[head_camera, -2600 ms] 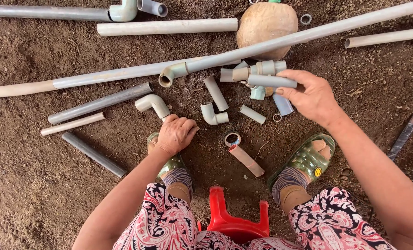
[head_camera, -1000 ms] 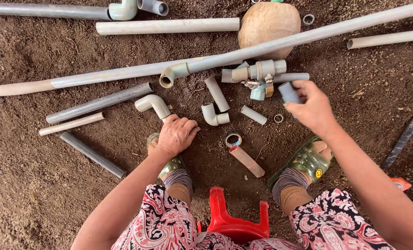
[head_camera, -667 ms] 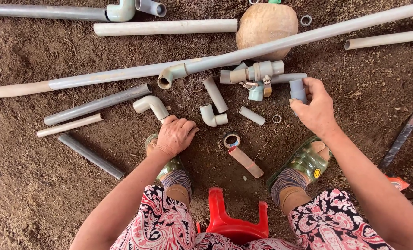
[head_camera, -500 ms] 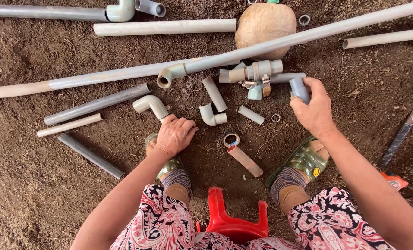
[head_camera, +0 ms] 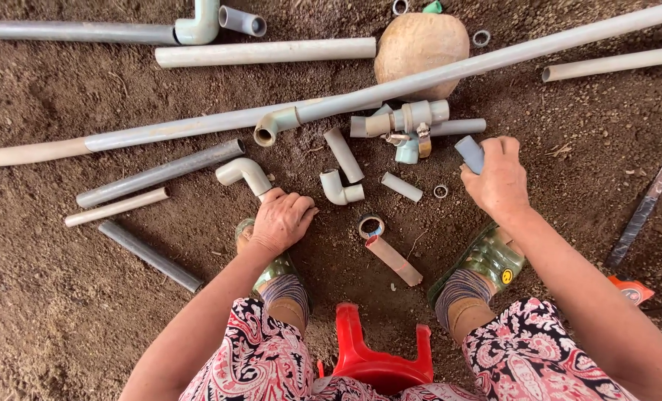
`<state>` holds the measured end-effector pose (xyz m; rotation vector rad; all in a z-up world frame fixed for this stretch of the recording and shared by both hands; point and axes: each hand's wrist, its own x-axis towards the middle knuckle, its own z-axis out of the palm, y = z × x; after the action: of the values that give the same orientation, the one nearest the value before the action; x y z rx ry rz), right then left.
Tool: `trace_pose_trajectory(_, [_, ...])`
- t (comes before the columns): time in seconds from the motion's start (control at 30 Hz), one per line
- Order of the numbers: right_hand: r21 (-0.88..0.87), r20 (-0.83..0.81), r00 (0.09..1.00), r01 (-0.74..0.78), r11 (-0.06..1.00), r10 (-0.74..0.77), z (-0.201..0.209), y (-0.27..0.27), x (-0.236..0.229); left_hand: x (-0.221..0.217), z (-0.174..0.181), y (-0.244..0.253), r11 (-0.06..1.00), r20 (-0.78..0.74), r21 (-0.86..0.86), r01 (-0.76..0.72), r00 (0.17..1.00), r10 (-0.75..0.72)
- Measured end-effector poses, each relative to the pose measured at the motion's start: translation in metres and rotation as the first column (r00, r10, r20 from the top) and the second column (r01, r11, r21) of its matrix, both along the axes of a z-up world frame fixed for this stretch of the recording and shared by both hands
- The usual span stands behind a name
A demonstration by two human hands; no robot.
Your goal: Connecting various PVC pipes and fittings to assemble a plumbing structure while seated outdoors.
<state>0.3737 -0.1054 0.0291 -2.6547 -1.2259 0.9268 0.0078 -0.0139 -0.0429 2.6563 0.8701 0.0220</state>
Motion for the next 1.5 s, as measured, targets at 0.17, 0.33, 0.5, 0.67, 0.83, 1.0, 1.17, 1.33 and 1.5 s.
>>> trace_pose_trajectory(0.17, [0.004,-0.081,0.993,0.088,0.996,-0.088,0.024,0.008,0.007,-0.002,-0.001,0.001,0.999,0.02,0.038,0.024,0.999,-0.025])
trace_pose_trajectory(0.33, [0.25,-0.561,0.69,0.669,0.7,-0.458,0.058,0.033,0.015,0.007,0.013,0.01,0.939,0.129,-0.288,-0.189,0.964,0.233])
trace_pose_trajectory(0.5, [0.285,-0.803,0.431,0.884,0.37,-0.411,0.145,0.079,0.043,0.024,0.064,0.046,0.85,0.179,-0.392,-0.351,0.877,0.445])
trace_pose_trajectory(0.67, [0.204,-0.869,0.348,0.9,0.385,-0.352,0.302,0.12,0.041,0.082,0.244,0.1,0.552,0.066,-0.751,-0.361,0.792,0.607])
trace_pose_trajectory(0.83, [0.396,-0.674,0.726,0.51,0.764,-0.135,0.398,0.135,0.0,0.128,0.379,0.112,0.67,0.116,-0.675,-0.309,0.852,0.51])
trace_pose_trajectory(1.0, [0.537,-0.566,0.778,0.098,0.838,0.272,0.411,0.104,-0.051,0.148,0.438,0.077,0.683,0.368,-0.727,-0.07,0.8,0.473])
trace_pose_trajectory(1.17, [0.487,-0.725,0.667,0.316,0.814,0.175,0.364,0.072,-0.052,0.162,0.418,0.042,0.684,0.418,-0.723,0.092,0.847,0.327])
trace_pose_trajectory(1.33, [0.438,-0.764,0.621,0.303,0.846,0.174,0.377,0.051,-0.041,0.169,0.423,0.032,0.843,0.412,-0.537,-0.008,0.87,0.271])
trace_pose_trajectory(1.5, [0.399,-0.711,0.686,0.214,0.892,0.154,0.368,0.049,-0.025,0.18,0.378,0.067,0.912,0.492,-0.41,-0.012,0.839,0.232])
